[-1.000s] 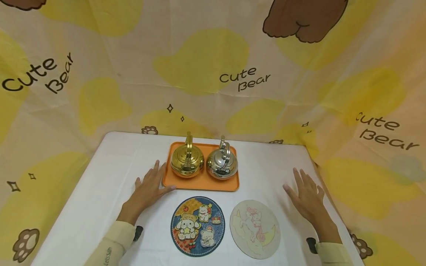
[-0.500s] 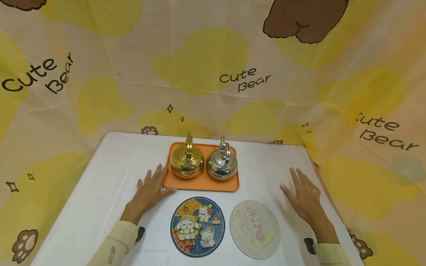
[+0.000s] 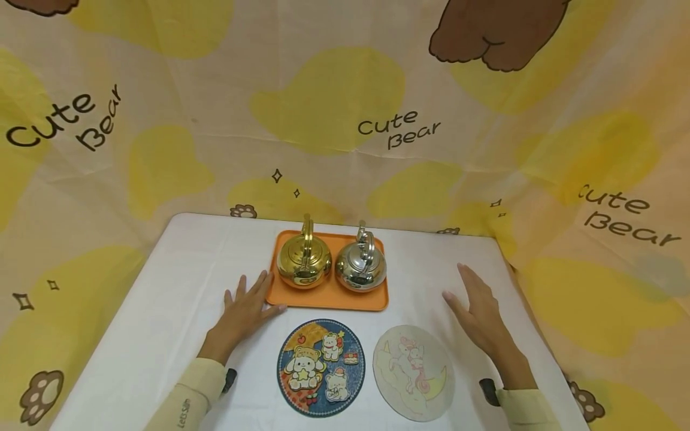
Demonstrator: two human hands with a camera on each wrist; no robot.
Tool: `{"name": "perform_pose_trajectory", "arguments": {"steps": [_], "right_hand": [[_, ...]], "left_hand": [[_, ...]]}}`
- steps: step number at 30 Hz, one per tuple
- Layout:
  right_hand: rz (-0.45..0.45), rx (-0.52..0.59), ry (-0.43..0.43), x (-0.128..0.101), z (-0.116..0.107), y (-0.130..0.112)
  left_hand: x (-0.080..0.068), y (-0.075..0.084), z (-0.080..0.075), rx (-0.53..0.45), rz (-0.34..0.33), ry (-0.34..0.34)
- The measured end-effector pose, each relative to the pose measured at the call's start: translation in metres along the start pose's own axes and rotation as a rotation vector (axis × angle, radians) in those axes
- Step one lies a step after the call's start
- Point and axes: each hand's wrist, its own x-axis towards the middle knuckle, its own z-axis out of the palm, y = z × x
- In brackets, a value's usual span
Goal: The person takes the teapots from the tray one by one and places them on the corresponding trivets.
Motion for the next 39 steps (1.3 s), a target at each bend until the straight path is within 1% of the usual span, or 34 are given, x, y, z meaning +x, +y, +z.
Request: {"name": "perform_pose_trajectory", "arguments": {"steps": [9,16,25,29,39], "right_hand": [[-0.075,0.093,0.036,0.009,0.0,-0.018],[-0.12,0.124,0.045,0.013,-0.007,-0.047],[-0.172,0.159,0.032,0.019,-0.005,-0.078],[-0.182,0.175,0.026,0.022,-0.001,-0.086],[-0.171,0.199,0.011,0.028,0.007,-0.106]], "left_hand": [[0.001,0.0,0.001,0.005,0.0,0.011],[0.0,0.001,-0.001,0.003,-0.005,0.016],[-0.002,0.002,-0.001,-0.001,-0.007,0.015],[-0.002,0.002,-0.002,0.0,-0.009,0.015],[-0.003,0.004,-0.001,-0.001,-0.013,-0.004]]}}
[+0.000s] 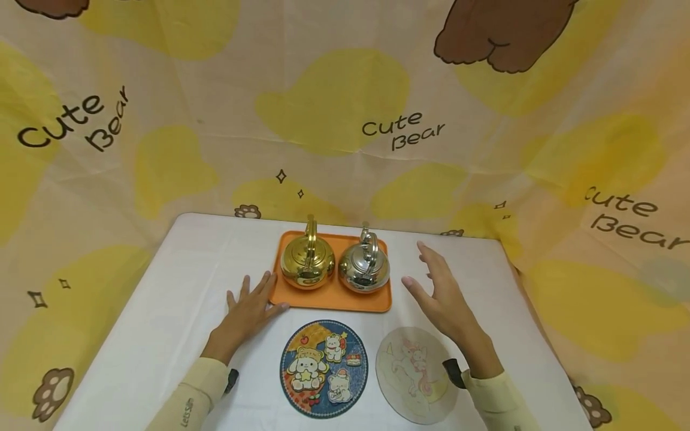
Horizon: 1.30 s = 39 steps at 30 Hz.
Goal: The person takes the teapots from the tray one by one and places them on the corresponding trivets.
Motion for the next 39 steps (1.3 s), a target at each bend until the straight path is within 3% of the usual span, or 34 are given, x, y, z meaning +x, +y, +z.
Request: {"name": "perform_pose_trajectory", "arguments": {"steps": [28,39], "right_hand": [[-0.134,0.09,-0.063,0.016,0.036,-0.034],[-0.14,0.103,-0.119,0.016,0.048,-0.046]], "left_hand": [[-0.002,0.001,-0.002,0.001,-0.007,-0.004],[-0.002,0.0,-0.002,-0.009,-0.003,0.007]]}}
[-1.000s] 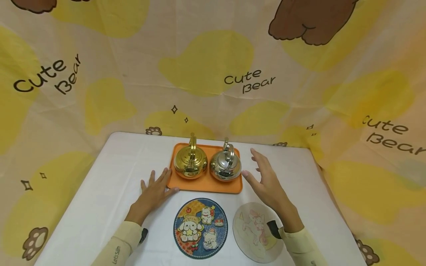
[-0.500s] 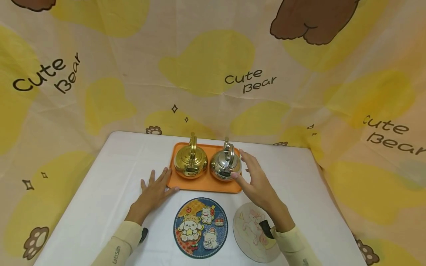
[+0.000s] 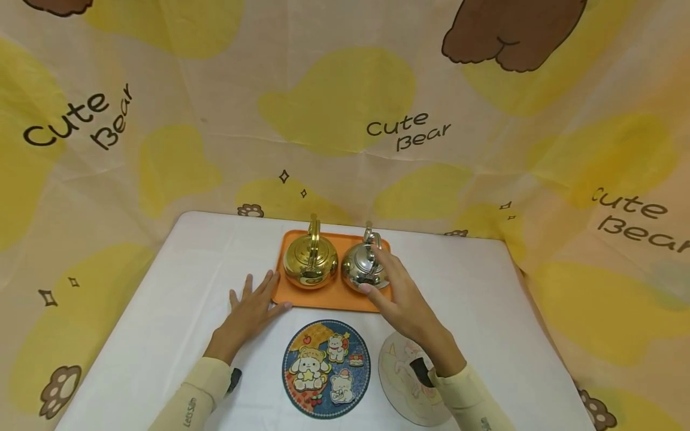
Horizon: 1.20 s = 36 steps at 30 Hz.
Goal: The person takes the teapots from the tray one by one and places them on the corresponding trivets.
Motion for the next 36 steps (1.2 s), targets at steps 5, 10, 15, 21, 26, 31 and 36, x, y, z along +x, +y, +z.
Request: {"name": "perform_pose_trajectory", "arguments": {"steps": [5,10,15,21,26,31,36], "right_hand": [[0.02,0.016,-0.021,0.001,0.007,-0.004],[0.025,0.033,-0.039,0.004,0.015,-0.006],[0.032,0.068,-0.051,0.006,0.021,-0.007],[0.033,0.118,-0.048,0.009,0.028,-0.006],[0.026,0.187,-0.043,0.015,0.033,-0.005],[0.032,0.262,-0.044,0.02,0.039,-0.003],[0.048,0.354,-0.041,0.027,0.045,0.0]], "left_hand": [[0.001,0.0,0.001,-0.007,-0.001,0.003],[0.0,0.0,0.001,-0.009,-0.005,-0.003],[-0.001,0.002,-0.001,-0.012,-0.009,-0.009],[-0.001,0.003,-0.002,-0.012,-0.011,-0.006],[0.001,0.001,0.0,-0.009,-0.009,-0.002],[0.003,-0.002,0.003,-0.004,-0.007,0.0],[0.005,-0.003,0.006,-0.003,-0.005,0.002]]}}
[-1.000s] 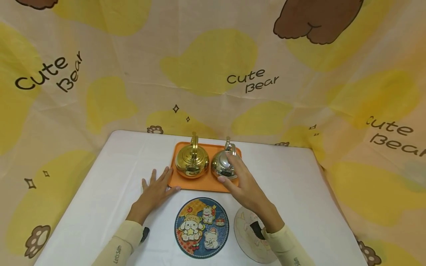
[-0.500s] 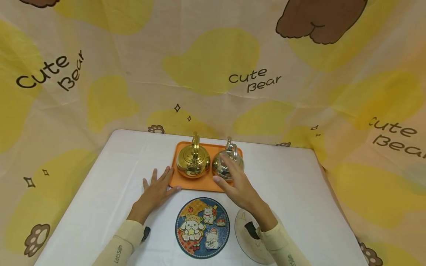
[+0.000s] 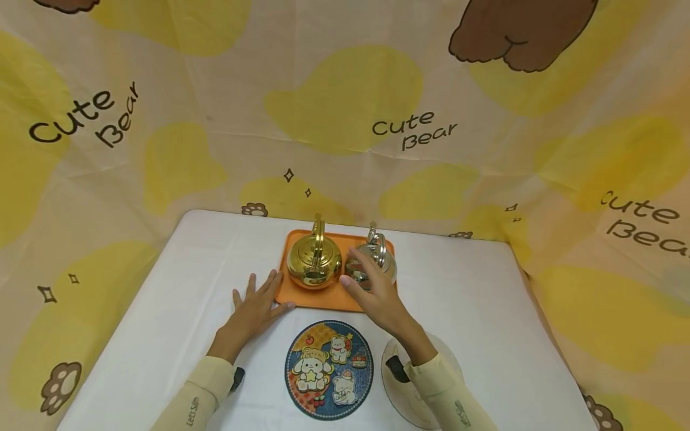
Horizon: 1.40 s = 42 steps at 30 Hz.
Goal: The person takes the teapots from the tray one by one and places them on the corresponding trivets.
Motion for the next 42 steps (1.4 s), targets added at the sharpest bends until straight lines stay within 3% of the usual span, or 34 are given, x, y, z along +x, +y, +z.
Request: {"name": "perform_pose_trajectory", "arguments": {"steps": [11,21,42], "right_hand": [[0.064,0.191,-0.011,0.015,0.01,0.007],[0.067,0.475,-0.055,0.036,0.019,0.013],[0.115,0.536,-0.053,0.055,0.04,0.019]], "left_hand": [[-0.002,-0.001,-0.001,0.003,0.0,0.006],[-0.002,-0.001,-0.002,-0.015,-0.008,0.003],[0.0,0.0,-0.001,-0.019,-0.011,0.001]]}}
